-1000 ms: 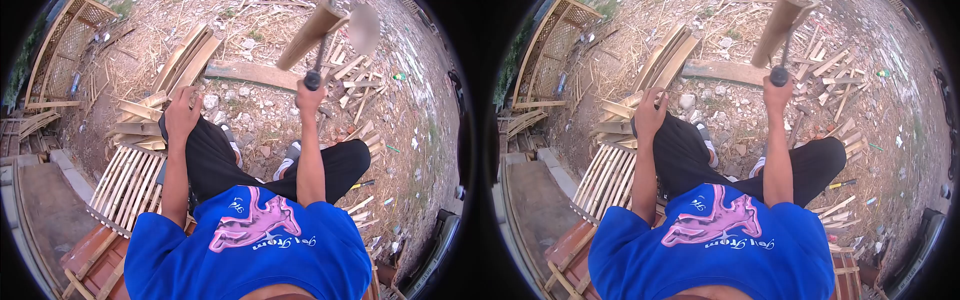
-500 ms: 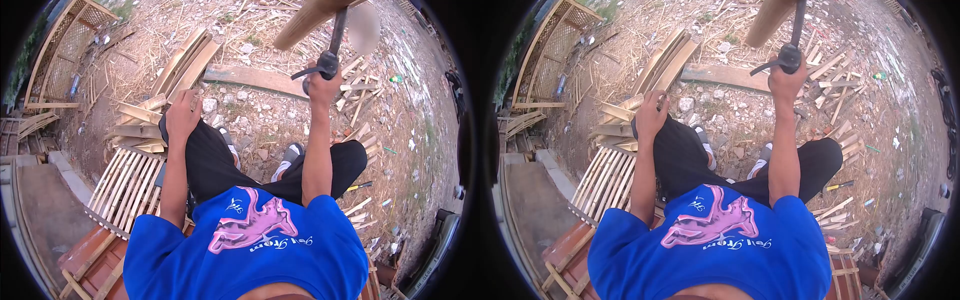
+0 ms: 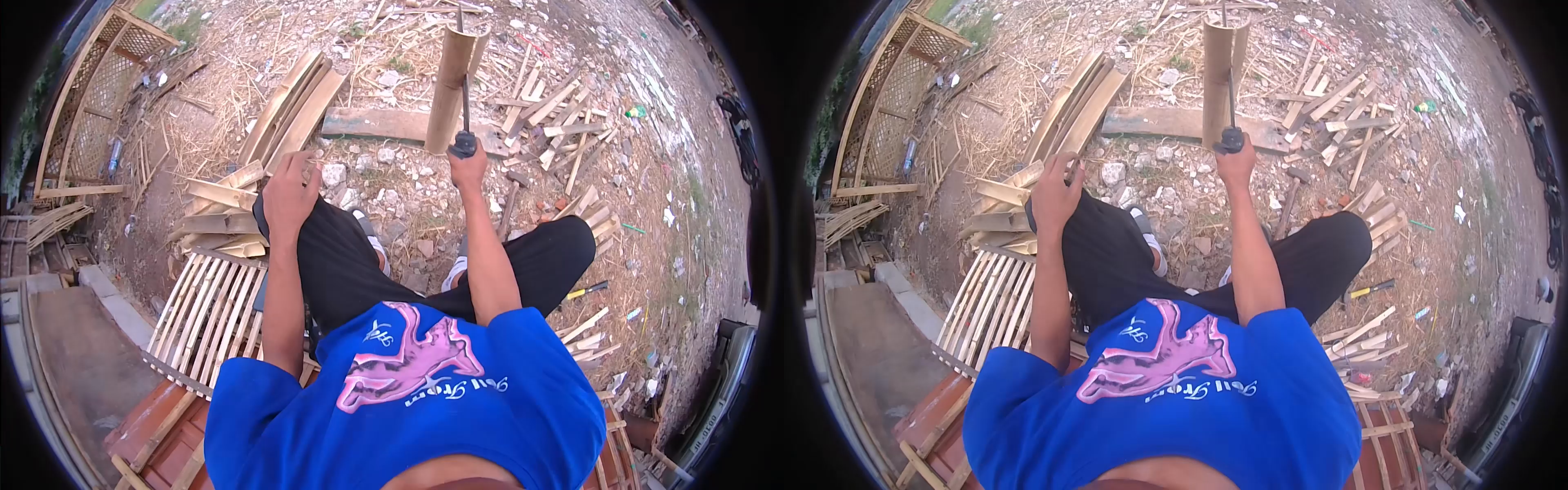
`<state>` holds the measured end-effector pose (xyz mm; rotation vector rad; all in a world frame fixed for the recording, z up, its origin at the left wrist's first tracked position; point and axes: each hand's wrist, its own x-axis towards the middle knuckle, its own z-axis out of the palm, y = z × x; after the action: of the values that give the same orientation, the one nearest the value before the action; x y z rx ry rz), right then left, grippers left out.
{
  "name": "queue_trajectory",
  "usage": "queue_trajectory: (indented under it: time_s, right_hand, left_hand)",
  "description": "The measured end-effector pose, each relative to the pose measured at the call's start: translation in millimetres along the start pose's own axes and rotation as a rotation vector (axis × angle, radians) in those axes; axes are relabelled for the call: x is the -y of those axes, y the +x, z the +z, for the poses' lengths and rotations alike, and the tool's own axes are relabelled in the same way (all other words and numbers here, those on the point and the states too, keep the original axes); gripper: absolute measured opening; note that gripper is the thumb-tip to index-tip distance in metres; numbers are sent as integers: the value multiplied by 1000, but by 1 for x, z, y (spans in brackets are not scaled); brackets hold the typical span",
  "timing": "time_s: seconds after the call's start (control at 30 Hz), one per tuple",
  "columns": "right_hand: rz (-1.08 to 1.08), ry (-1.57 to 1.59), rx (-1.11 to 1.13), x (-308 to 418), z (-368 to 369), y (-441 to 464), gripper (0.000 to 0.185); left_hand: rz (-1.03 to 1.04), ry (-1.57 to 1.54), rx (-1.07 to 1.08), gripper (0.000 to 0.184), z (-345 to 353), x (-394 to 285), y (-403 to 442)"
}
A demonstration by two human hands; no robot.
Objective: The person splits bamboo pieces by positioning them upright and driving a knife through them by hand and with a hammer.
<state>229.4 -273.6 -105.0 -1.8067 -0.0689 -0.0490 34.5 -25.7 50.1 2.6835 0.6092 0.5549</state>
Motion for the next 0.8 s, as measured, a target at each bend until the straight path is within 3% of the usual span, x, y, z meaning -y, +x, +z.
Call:
queue_trajectory:
  time_s: [0.2, 0.37, 0.5, 0.53, 0.63, 0.7, 0.73, 0.8]
  right_hand:
    - [-139, -97, 31, 18, 10, -2, 28]
    - [-228, 261, 11, 94, 7, 30, 26]
    - [-378, 327, -95, 175, -10, 51, 23]
    - [-308, 420, -75, 175, -11, 54, 21]
    - [-221, 396, -148, 125, -1, 44, 21]
    - [-128, 91, -145, 17, 17, 25, 24]
    - [-99, 132, -138, -22, 12, 14, 25]
    - [-80, 189, -136, -35, 17, 18, 27]
  left_hand:
    - [0, 7, -24, 25, 1, 6, -3]
    - [-8, 30, 5, 24, 1, 5, -4]
    - [-8, 57, 12, 22, 5, 5, 1]
    - [-14, 62, 9, 22, 6, 5, 2]
    - [-18, 70, -9, 21, 7, 3, 3]
    - [2, 62, -7, 21, 6, 5, 2]
    - [17, 51, -9, 21, 7, 3, 2]
    - [9, 74, 4, 22, 1, 1, 11]
